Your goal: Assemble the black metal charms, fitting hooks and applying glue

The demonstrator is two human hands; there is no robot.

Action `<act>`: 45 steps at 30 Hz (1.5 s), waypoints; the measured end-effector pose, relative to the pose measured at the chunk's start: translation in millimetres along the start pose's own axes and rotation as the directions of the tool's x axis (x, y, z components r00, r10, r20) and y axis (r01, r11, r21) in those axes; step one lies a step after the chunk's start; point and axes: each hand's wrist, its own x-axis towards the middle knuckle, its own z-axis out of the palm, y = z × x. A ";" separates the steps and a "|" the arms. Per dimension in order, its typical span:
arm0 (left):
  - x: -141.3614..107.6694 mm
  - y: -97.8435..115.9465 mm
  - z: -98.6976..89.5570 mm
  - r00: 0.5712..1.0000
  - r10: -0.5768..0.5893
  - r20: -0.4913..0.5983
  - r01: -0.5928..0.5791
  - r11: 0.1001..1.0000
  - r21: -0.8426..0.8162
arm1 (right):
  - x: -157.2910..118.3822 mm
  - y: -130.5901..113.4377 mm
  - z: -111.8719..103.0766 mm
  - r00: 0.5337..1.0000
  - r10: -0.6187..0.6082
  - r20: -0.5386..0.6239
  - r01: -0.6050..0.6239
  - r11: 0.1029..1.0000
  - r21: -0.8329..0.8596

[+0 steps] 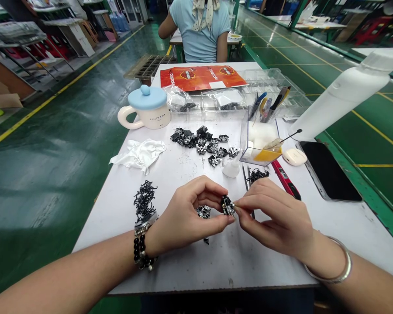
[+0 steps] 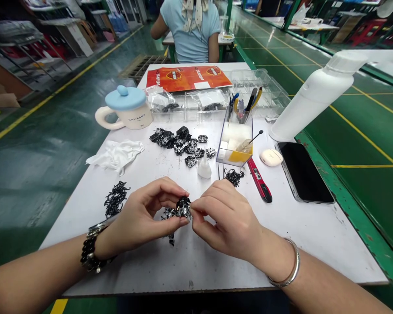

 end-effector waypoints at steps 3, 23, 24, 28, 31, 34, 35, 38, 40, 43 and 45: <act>0.2 0.0 0.7 1.000 0.030 -0.009 -0.030 0.999 0.026 | -2.9 1.2 1.2 1.000 -0.020 0.002 0.020 0.999 -0.029; 5.7 -4.7 -1.6 0.996 0.063 0.056 -0.068 0.992 0.110 | -10.7 3.8 0.7 0.980 -0.095 0.175 0.134 0.964 -0.230; 6.3 -4.5 -1.5 0.997 0.058 0.058 -0.064 0.992 0.111 | -10.8 4.1 0.8 0.979 -0.094 0.181 0.136 0.962 -0.235; 7.7 -4.4 -1.5 0.998 0.037 0.059 -0.043 0.992 0.116 | -10.8 5.4 0.1 0.976 -0.091 0.197 0.135 0.965 -0.225; 7.3 -5.5 -2.0 0.995 0.016 0.097 -0.023 0.997 0.077 | -9.1 5.8 -2.3 0.971 -0.042 0.236 0.080 0.985 -0.155; 7.5 -6.2 -2.7 0.991 -0.012 0.132 0.010 1.000 0.014 | -6.0 5.4 -5.4 0.966 0.038 0.254 -0.027 0.999 -0.046; 7.8 -6.2 -3.0 0.990 -0.025 0.136 0.025 1.000 0.000 | -4.8 5.2 -6.4 0.967 0.061 0.247 -0.059 0.998 -0.015; 8.8 -5.5 -3.7 0.990 -0.057 0.131 0.060 0.998 -0.020 | -1.7 4.1 -9.6 0.960 0.143 0.241 -0.167 0.983 0.082; 8.7 -4.6 -4.0 0.990 -0.068 0.125 0.072 0.997 -0.028 | -0.7 3.6 -11.7 0.941 0.206 0.268 -0.252 0.956 0.147; 7.5 -3.2 -4.4 0.989 -0.083 0.119 0.089 0.995 -0.044 | -0.6 4.8 -13.6 0.900 0.293 0.322 -0.373 0.901 0.223; 6.6 -2.1 -4.9 0.988 -0.096 0.119 0.104 0.993 -0.064 | -1.1 6.8 -13.7 0.868 0.347 0.355 -0.453 0.847 0.280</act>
